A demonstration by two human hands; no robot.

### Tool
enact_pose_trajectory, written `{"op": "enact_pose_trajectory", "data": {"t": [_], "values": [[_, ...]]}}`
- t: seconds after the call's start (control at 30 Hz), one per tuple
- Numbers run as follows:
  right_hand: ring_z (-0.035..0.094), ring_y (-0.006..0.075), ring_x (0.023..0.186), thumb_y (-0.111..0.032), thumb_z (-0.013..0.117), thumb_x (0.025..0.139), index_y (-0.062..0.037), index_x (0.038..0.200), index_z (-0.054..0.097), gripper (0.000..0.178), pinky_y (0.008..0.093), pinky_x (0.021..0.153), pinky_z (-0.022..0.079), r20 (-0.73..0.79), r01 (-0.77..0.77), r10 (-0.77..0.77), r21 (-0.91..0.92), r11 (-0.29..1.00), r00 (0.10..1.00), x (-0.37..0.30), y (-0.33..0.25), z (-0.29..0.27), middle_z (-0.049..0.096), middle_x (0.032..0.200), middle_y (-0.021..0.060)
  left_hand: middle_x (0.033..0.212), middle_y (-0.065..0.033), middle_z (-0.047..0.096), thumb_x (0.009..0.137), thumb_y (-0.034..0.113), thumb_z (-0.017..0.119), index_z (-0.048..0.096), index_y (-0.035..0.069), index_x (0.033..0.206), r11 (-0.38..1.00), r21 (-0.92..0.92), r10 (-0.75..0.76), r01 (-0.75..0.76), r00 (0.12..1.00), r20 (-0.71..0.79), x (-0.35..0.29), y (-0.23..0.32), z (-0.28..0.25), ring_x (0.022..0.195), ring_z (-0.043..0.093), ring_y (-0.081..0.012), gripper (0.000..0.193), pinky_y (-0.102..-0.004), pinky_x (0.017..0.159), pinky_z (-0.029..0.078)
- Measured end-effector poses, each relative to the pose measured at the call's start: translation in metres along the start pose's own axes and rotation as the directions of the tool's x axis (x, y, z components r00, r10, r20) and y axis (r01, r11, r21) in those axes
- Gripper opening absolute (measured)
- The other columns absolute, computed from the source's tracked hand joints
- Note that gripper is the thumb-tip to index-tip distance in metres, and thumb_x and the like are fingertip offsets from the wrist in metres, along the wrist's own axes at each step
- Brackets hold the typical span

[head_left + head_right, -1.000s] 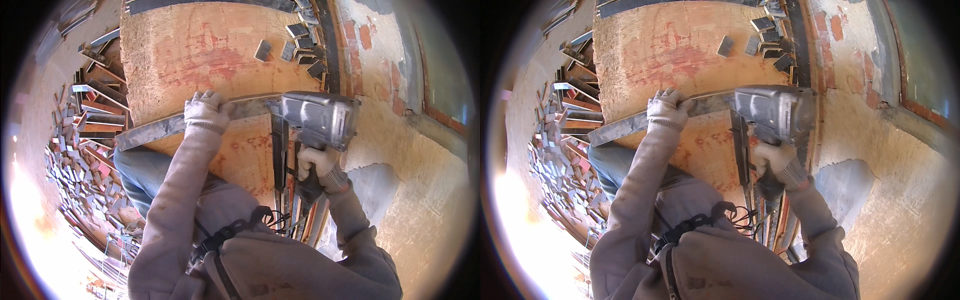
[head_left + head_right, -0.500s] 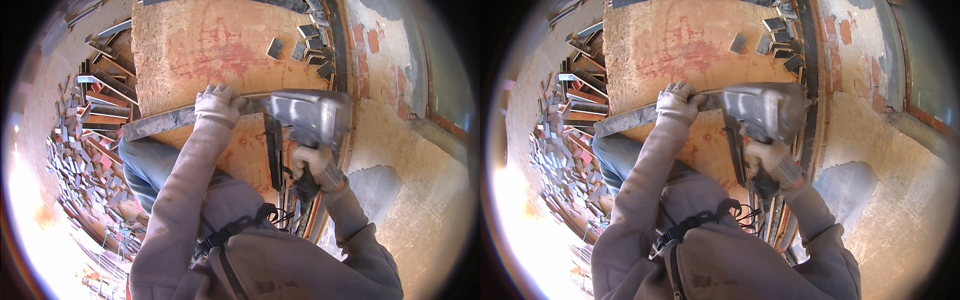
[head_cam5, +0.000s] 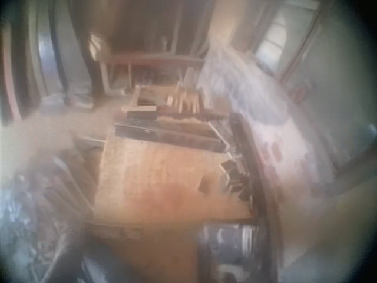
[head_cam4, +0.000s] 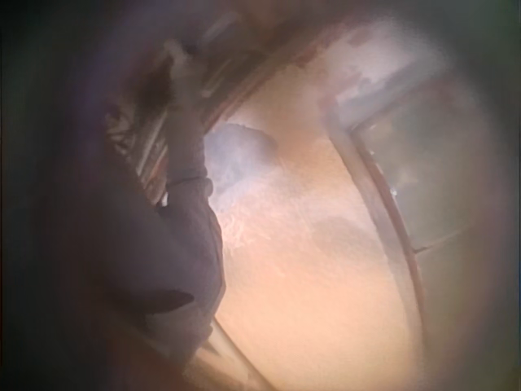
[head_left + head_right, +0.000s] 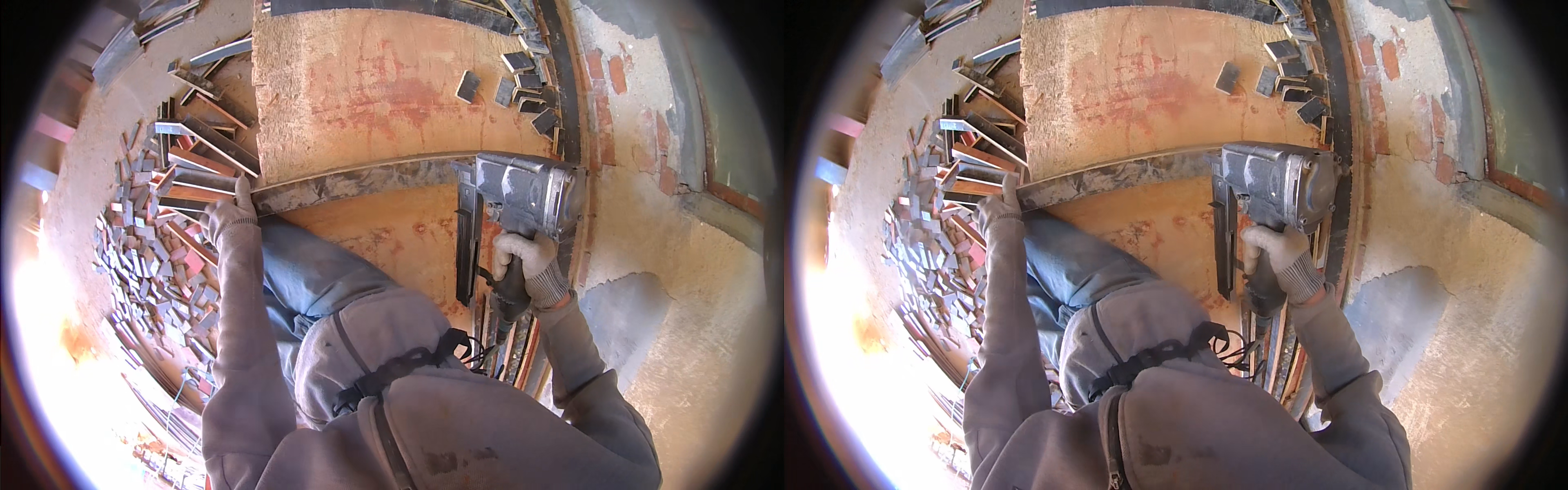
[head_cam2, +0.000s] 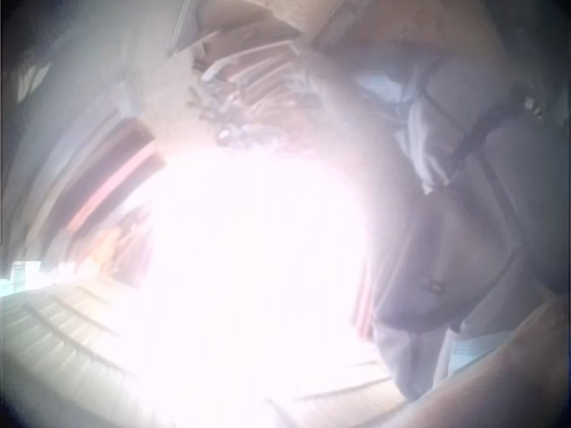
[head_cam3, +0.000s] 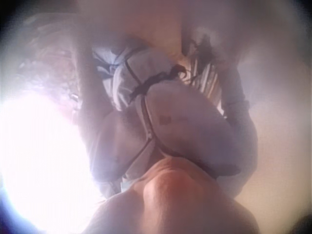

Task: The person assembles a wooden frame by placing thin wooden strips along the edges of a large board and securing them with a nail gun. They then gather additional wooden pieces from the floor and place them on a nearby rack.

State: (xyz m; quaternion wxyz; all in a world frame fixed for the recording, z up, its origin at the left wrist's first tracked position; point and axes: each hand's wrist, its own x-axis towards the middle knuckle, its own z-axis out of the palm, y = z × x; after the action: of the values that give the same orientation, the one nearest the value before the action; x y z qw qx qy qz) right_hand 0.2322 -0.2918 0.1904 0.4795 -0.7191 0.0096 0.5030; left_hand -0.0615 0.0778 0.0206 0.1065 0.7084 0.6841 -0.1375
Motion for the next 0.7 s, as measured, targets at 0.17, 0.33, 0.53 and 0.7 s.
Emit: {"op": "enact_pose_trajectory", "data": {"t": [0.17,0.33,0.53,0.7], "values": [[0.061,0.0219,0.050,-0.005,0.064,0.089,-0.0005,0.072,0.063,0.017,0.0328,0.051,0.049,-0.056,0.014,-0.013,0.008,1.000,0.998,-0.004,0.011,-0.003,0.060,0.058,0.0100,0.111,-0.0275,0.074,0.097,0.060,0.054,0.075,-0.002,0.119,0.950,-0.312,0.055,-0.001,0.984,0.167,0.014,-0.006,-0.001,0.115,0.065,-0.0429,0.069,-0.0452,0.109,0.045],[0.061,0.0209,0.051,-0.004,0.063,0.088,-0.0004,0.073,0.062,0.016,0.0324,0.051,0.049,-0.029,0.037,-0.037,-0.013,0.999,0.999,-0.028,0.021,-0.005,0.060,0.060,0.0094,0.105,-0.0139,0.073,0.098,0.046,0.066,0.073,0.000,0.118,0.447,-0.841,0.073,0.305,0.925,0.374,-0.042,0.025,-0.005,0.094,0.070,-0.0269,0.051,-0.0384,0.086,0.058],[0.061,0.0189,0.054,-0.008,0.065,0.090,-0.0011,0.072,0.062,0.019,0.0326,0.055,0.050,-0.097,-0.014,0.014,0.000,1.000,0.995,-0.046,0.035,-0.005,0.061,0.062,0.0078,0.109,-0.0129,0.072,0.097,0.030,0.075,0.071,0.001,0.118,0.131,-0.857,0.178,0.498,0.839,0.514,-0.064,0.049,0.008,0.096,0.071,-0.0260,0.036,-0.0379,0.073,0.064],[0.060,0.0193,0.051,-0.004,0.064,0.086,-0.0022,0.068,0.059,0.019,0.0329,0.052,0.050,-0.106,-0.024,0.025,0.015,1.000,0.994,-0.043,0.036,0.005,0.059,0.059,0.0077,0.106,-0.0144,0.073,0.094,0.022,0.077,0.069,-0.003,0.119,0.134,-0.818,0.090,0.559,0.815,0.572,-0.060,0.045,-0.007,0.094,0.073,-0.0289,0.036,-0.0370,0.074,0.066]]}}
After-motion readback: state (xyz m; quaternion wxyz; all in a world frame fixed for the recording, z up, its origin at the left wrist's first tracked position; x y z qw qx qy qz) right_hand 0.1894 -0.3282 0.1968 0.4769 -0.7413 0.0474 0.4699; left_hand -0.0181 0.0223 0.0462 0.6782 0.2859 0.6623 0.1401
